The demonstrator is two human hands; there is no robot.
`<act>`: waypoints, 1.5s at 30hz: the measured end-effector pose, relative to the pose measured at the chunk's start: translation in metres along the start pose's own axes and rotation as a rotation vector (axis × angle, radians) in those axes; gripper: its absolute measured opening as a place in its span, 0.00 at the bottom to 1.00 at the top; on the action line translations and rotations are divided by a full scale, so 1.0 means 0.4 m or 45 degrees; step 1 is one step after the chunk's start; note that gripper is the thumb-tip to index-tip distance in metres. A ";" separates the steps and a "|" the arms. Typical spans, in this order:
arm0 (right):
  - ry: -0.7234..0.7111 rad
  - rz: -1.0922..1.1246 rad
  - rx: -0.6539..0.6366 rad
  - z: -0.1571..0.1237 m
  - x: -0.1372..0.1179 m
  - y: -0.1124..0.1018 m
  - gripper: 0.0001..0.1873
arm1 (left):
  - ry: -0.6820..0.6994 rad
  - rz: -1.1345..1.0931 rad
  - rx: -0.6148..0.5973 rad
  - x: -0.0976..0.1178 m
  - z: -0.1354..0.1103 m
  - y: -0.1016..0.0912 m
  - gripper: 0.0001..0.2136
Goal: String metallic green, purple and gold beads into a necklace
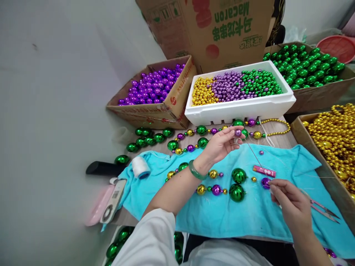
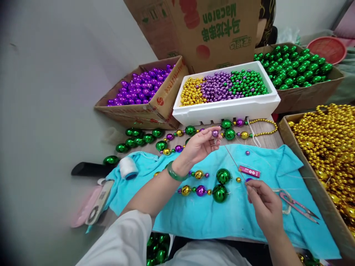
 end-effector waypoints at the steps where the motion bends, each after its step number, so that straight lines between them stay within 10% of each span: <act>1: 0.001 -0.001 0.004 0.000 -0.001 -0.001 0.05 | -0.005 -0.002 -0.002 -0.003 -0.003 0.001 0.11; 20: 0.023 0.002 -0.002 -0.022 -0.008 -0.028 0.06 | 0.130 0.260 0.057 -0.038 -0.002 0.010 0.11; 28: 0.041 -0.034 -0.012 -0.027 -0.018 -0.046 0.07 | 0.315 0.839 -0.017 0.004 -0.002 0.016 0.30; 36: 0.058 -0.152 0.021 -0.042 0.008 -0.099 0.09 | 0.281 1.292 -0.217 0.041 -0.015 0.060 0.30; 45: 0.010 -0.252 0.049 -0.048 -0.007 -0.150 0.09 | 0.407 2.411 -0.691 0.067 -0.025 0.145 0.26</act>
Point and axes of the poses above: each hand's wrist, its own z-axis towards the middle knuckle, its own y-axis out of the palm, x = y × z, the point moved 2 cm from there along z, towards the middle knuckle, and after that the axes turned 3 degrees about -x, right-handed, at the moved point
